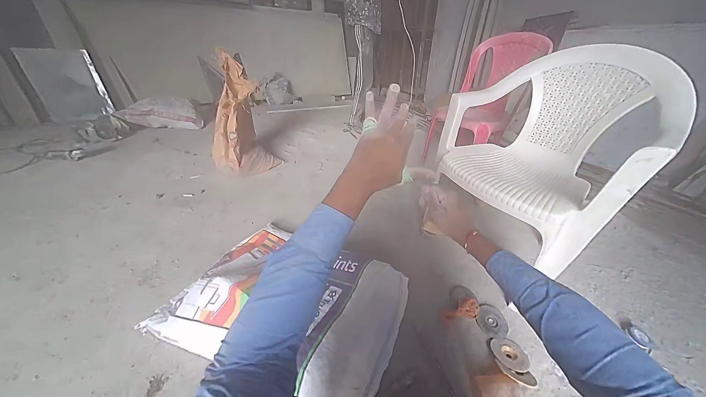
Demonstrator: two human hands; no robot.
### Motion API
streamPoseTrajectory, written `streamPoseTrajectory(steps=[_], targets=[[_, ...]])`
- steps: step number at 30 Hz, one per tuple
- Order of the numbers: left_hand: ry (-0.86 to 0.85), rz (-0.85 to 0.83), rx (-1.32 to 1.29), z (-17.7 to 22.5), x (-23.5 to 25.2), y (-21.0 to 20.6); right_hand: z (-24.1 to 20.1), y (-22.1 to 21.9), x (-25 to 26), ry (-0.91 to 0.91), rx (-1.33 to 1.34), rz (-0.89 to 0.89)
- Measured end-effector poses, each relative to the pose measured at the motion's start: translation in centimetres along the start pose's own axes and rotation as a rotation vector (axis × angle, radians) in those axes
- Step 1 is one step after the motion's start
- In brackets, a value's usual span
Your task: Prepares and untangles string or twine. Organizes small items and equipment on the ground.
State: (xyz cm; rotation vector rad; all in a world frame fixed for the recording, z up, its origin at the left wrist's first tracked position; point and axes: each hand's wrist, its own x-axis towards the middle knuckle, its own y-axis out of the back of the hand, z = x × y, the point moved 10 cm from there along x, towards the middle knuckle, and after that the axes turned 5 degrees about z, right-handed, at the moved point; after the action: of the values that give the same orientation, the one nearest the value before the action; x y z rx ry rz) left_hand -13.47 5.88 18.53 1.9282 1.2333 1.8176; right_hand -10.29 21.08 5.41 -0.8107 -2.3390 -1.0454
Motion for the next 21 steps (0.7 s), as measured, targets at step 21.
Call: streamPoseTrajectory(steps=[21], targets=[[1.126, -0.209, -1.74, -0.2, -3.4, -11.4, -9.9, 1.8, 1.6, 0.289, -0.089, 0.063]])
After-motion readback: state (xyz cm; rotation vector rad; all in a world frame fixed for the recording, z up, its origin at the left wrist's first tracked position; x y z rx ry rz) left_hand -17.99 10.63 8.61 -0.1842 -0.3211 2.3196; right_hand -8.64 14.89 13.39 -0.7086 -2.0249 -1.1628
